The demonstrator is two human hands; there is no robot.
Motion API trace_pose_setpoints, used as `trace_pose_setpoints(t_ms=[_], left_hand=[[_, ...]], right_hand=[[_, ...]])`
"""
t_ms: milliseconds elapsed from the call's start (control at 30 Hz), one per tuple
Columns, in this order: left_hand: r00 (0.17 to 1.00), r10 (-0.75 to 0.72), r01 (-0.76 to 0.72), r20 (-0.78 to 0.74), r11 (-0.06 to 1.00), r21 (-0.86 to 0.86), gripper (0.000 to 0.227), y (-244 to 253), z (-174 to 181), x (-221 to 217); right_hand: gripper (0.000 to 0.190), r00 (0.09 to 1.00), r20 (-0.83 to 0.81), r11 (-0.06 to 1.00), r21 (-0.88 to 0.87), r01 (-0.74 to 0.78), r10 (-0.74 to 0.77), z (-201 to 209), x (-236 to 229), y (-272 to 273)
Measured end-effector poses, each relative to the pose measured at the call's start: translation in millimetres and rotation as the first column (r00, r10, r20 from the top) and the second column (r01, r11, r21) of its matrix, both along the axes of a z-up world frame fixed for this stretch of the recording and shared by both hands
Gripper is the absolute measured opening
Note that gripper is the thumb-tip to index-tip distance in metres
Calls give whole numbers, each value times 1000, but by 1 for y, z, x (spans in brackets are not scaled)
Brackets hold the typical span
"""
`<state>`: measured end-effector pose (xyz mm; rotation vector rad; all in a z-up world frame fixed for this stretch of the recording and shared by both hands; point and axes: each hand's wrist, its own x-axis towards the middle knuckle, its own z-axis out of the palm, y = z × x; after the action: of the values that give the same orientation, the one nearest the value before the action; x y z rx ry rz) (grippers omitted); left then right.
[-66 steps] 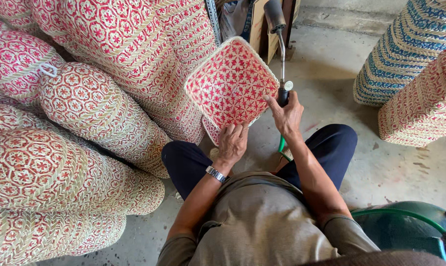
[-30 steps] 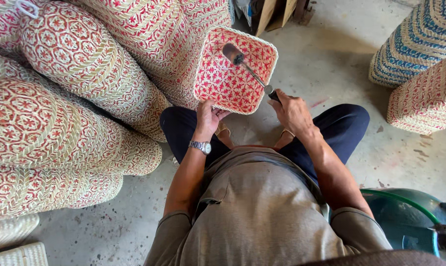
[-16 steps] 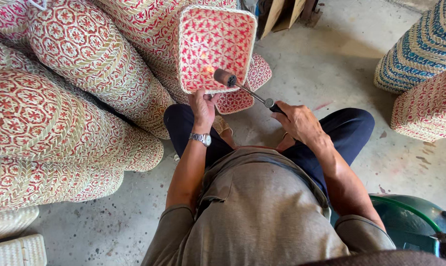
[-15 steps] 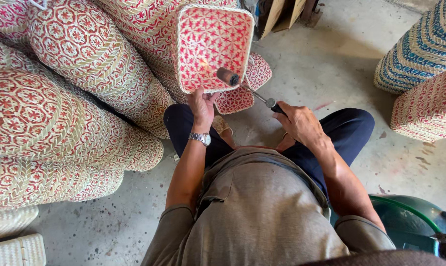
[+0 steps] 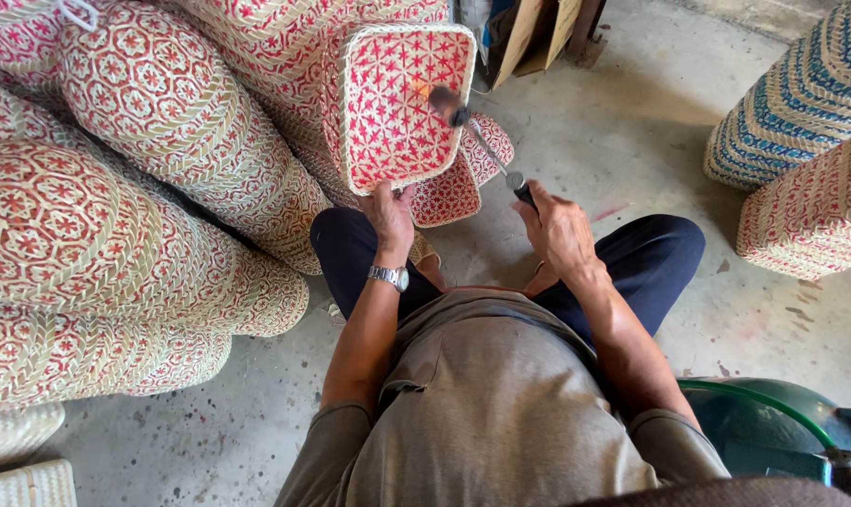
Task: The person uses a handheld blowtorch to apply heat to the edges of small woven baskets. They pick up each basket, rotate it to expose different sides to the flame, and then place it back on the floor.
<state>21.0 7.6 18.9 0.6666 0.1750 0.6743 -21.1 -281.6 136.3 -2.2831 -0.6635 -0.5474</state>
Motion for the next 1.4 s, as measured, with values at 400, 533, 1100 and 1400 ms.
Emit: trace_pose_setpoints(t_ms=[400,533,1100,1400], left_hand=[[997,-44,35,-59,988,-150,46,13,12,3],[994,-59,48,-87,991,-122,50,16,24,-2],[918,-359,349,-168,933,-82,38,-24,20,-8],[929,-247,312,-277,924,220,42,33,61,-2]], right_hand=[[40,980,-200,1000,31,8,-1,5,-22,-39],[34,987,-146,996,-52,-79,71,4,-24,-48],[31,971,-195,991,31,-133,136,20,22,1],[26,862,-503,960,204,191,-65,6,-27,-74]])
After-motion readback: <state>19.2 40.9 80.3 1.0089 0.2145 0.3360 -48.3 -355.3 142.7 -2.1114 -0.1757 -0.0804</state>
